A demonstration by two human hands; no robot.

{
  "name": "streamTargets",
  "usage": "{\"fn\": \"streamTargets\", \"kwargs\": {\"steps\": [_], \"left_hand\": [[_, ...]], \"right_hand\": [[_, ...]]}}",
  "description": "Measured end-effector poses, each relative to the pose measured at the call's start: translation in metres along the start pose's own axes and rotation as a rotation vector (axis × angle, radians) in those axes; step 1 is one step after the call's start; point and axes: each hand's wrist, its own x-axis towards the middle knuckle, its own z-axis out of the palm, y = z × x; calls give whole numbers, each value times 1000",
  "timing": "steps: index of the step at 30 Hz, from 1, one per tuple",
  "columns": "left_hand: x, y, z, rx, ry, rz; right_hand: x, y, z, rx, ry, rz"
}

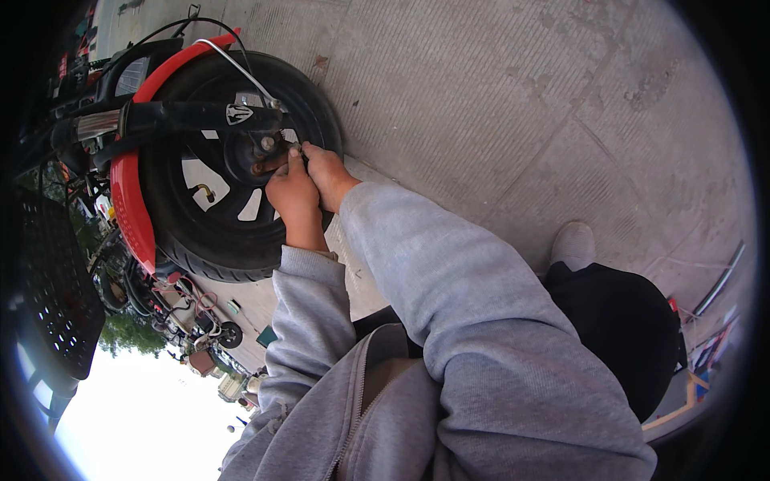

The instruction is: The person attaches a green strap to the handlebar of a red electric scooter, rides it briefly, then dismounts and uses a screwdriver to tighten screws on the scooter's deck and front wheel. The person also picks up a screwdriver from the ground and continues working on the scooter.

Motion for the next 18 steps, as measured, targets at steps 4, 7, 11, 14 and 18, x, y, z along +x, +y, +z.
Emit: {"fn": "streamTargets", "kwargs": {"steps": [4, 7, 11, 14, 18], "left_hand": [[0, 1, 0, -12, 16, 24], [-1, 2, 1, -43, 8, -20], [0, 2, -1, 12, -18, -19], [-2, 1, -4, 27, -25, -16], [-5, -2, -4, 10, -27, -26]], "right_hand": [[0, 1, 3, -21, -34, -77], [0, -2, 4, -76, -23, -62], [-2, -1, 3, -54, 46, -56], [-2, 6, 0, -6, -9, -62], [1, 8, -2, 20, 3, -49]]}}
